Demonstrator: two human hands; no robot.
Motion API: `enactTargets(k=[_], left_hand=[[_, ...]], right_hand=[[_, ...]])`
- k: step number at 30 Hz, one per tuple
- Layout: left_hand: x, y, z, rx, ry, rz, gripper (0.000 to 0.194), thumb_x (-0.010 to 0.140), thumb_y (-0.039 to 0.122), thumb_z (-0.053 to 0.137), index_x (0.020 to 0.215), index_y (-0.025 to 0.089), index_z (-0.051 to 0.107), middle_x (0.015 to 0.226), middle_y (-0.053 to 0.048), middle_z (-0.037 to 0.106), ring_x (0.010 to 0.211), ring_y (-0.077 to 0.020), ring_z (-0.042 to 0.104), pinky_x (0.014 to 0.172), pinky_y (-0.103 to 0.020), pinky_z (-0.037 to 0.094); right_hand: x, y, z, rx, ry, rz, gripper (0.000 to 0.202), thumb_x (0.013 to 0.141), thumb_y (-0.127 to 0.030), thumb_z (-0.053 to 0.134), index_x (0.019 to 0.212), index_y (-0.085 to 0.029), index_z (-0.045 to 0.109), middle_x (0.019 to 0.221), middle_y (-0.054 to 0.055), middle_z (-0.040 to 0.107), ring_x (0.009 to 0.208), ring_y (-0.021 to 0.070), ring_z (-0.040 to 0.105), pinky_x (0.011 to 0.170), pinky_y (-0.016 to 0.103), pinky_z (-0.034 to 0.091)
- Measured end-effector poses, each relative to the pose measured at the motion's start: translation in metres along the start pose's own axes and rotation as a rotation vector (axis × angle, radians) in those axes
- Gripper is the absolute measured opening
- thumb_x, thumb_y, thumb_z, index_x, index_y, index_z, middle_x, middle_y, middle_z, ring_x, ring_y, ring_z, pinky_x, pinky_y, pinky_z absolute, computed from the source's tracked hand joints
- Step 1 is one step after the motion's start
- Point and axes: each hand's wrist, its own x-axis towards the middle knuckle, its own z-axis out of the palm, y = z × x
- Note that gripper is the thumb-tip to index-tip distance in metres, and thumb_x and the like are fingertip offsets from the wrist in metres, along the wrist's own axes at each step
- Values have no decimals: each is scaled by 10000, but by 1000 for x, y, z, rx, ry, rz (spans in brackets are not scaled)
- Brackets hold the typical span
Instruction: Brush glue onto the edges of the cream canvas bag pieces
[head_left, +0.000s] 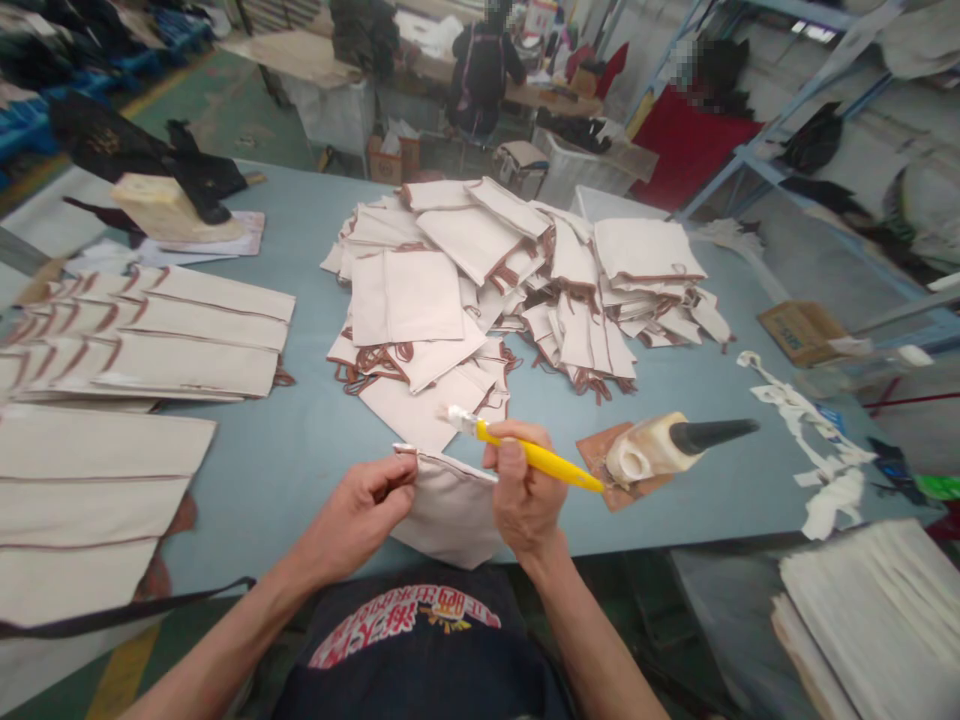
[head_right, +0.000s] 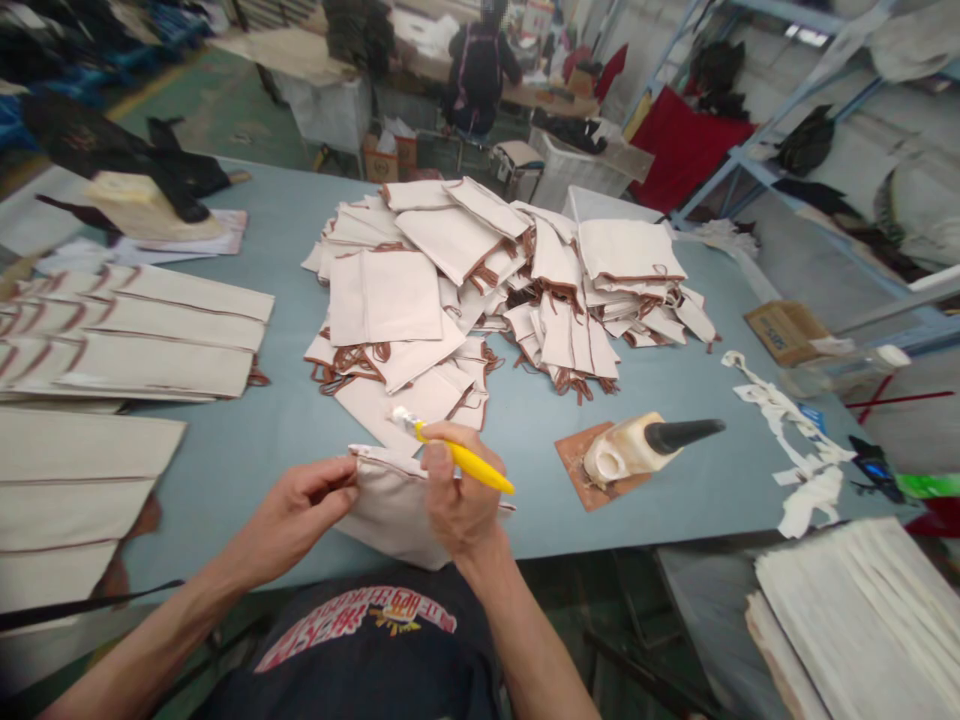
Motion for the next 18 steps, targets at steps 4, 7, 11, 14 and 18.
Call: enactTargets(k=[4,7,11,14,18], left_hand=[[-1,-9,0,191,47,246,257,910,87,449,711,204,561,667,44,539,635,-128,515,627,-233,421],[-1,-14,5,321,150,483,289,928,1,458,744,212,533,709,31,577,684,-131,559,687,-234,454],[-1,-17,9,495,215,686,267,969,-12,483,850,218,547,780,-19,631,747,-172,593,716,-271,495],[-2,-19,9,599,252,727,250,989,5,499,865,219,538,782,-36,631,736,-192,579,680,-294,479],[-5,-21,9,639,288,715,267,983,-24,491,881,219,534,795,-42,645,746,-194,580,665,-298,457]], right_hand=[[-1,-8,-12,68,62,186,322,1095,-355,438,926,-193,660,529,-72,559,437,111,541,465,219,449],[-3,-22,-13,-58,-10,91,282,1057,-300,472,882,-197,668,574,-37,634,473,123,603,480,229,479],[-9,-45,-8,-121,-95,-101,234,1010,-182,476,869,-208,661,708,0,742,573,127,696,566,227,539],[-12,-50,-8,-68,-103,-77,231,1012,-162,466,883,-210,652,712,-13,738,554,115,681,547,212,525],[-14,-38,-12,-45,-5,94,241,1036,-206,476,885,-205,665,742,-8,721,473,91,588,481,209,472]])
